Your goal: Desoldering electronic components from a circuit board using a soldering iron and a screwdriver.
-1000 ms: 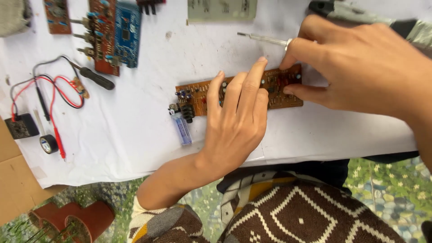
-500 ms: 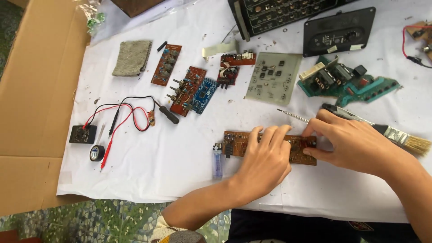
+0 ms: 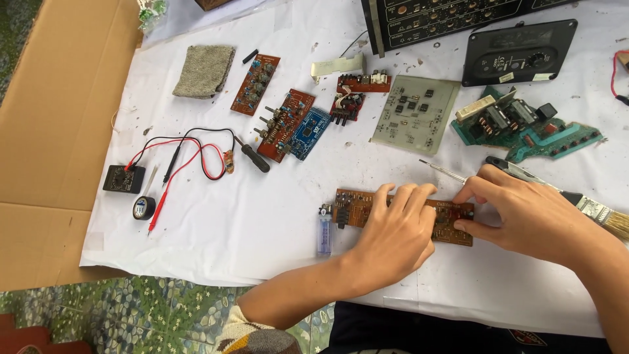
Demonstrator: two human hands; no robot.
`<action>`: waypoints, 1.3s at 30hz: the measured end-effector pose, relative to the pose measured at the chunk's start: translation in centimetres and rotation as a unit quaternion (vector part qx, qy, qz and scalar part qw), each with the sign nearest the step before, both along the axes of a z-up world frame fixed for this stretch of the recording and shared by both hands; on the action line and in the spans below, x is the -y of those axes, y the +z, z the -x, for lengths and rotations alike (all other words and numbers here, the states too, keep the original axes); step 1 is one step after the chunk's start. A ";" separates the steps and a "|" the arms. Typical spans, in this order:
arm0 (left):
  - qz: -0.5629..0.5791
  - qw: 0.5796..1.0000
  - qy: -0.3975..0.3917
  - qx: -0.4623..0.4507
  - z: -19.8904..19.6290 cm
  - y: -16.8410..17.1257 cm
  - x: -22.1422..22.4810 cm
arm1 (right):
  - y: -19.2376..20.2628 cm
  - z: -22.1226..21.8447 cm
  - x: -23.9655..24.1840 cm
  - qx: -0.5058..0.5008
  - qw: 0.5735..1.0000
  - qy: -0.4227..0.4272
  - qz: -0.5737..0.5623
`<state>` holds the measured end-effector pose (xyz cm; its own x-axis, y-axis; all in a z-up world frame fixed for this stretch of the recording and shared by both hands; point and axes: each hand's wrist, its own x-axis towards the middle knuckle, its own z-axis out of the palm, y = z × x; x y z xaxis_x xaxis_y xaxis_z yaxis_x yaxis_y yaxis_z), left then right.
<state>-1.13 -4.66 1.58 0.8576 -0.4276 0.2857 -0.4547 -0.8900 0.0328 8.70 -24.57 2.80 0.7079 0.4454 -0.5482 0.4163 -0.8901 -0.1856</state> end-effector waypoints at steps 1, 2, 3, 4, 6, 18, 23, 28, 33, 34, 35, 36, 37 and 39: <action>0.016 1.000 -0.016 -0.001 0.0 0.0 0.0 | 0.1 0.0 0.0 -0.004 1.000 -0.003 0.003; 0.016 1.000 -0.016 0.000 -0.2 -0.1 0.1 | 0.1 -0.1 0.0 -0.003 1.000 -0.004 0.002; 0.021 1.000 -0.017 0.003 -0.2 -0.1 0.1 | 0.1 -0.1 0.0 -0.004 1.000 -0.006 -0.001; 0.026 0.999 -0.018 0.007 -0.3 -0.2 0.2 | 0.1 -0.1 0.0 -0.005 1.000 -0.008 -0.005; 0.028 0.999 -0.015 0.012 -0.4 -0.1 0.2 | -0.1 -0.2 0.1 -0.001 1.000 -0.002 -0.004; 0.014 1.000 -0.006 -0.001 -0.6 0.2 -0.3 | -0.1 0.0 0.2 0.002 1.000 -0.002 -0.011; 0.012 1.000 -0.028 -0.003 -0.5 -0.1 -0.1 | -0.3 0.0 0.3 0.005 1.000 0.003 -0.025; 0.021 0.999 -0.023 0.018 -0.9 -0.1 -0.1 | -0.2 -0.1 0.2 0.002 1.000 0.010 -0.019; -0.012 1.000 -0.001 0.019 -0.8 -0.1 -0.1 | -0.3 -0.1 0.2 0.006 1.000 0.013 -0.019; -0.019 1.000 0.002 0.010 -0.8 -0.1 -0.1 | -0.3 -0.1 0.2 0.006 1.000 0.016 -0.018; -0.019 1.000 0.002 0.010 -0.8 0.0 -0.2 | -0.4 -0.1 0.3 0.006 1.000 0.015 -0.018; -0.026 1.000 -0.004 0.008 -0.8 0.0 -0.2 | -0.5 -0.1 0.4 0.010 0.999 0.017 -0.025; -0.034 0.999 -0.010 0.007 -0.8 0.1 -0.2 | -0.7 -0.2 0.4 0.014 0.999 0.019 -0.032; -0.025 0.999 -0.024 0.023 -0.6 0.3 0.0 | -0.5 -0.1 0.4 0.014 0.999 0.018 -0.033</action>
